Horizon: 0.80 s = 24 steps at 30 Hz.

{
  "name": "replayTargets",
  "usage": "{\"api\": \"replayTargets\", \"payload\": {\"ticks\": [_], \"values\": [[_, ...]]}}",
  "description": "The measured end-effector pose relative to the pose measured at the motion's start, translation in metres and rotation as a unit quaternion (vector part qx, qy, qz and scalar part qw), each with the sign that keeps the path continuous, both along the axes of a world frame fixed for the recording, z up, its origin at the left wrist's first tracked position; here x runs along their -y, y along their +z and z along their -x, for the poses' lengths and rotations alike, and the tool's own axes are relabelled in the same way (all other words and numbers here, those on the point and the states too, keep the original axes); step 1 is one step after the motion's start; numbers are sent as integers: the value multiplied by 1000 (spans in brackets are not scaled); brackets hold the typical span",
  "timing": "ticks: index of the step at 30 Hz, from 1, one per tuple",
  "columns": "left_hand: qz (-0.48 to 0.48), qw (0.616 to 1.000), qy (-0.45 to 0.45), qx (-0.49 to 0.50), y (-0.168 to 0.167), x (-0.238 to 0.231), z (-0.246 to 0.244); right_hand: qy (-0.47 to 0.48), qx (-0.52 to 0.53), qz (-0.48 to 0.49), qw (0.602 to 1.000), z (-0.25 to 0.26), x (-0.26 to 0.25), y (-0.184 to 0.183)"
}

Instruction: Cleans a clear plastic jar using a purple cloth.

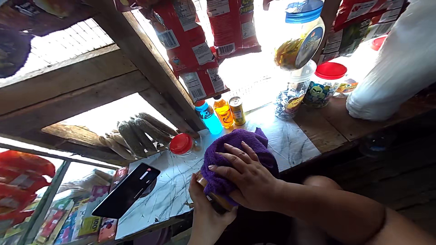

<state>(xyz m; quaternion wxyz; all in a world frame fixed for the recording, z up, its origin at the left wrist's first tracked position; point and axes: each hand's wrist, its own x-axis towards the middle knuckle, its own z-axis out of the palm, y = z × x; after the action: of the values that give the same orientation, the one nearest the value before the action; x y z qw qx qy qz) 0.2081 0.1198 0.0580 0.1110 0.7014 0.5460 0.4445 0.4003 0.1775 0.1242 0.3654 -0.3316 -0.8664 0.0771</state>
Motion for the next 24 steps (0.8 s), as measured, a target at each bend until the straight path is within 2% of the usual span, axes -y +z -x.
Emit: {"api": "replayTargets", "payload": {"ticks": [16,24], "values": [[-79,991,-34,-101,11,6,-15,-33,-14,26,999,-15,0,20],[-42,996,-37,-63,7,0,-6,-84,-39,62,994,-29,-34,10]]}}
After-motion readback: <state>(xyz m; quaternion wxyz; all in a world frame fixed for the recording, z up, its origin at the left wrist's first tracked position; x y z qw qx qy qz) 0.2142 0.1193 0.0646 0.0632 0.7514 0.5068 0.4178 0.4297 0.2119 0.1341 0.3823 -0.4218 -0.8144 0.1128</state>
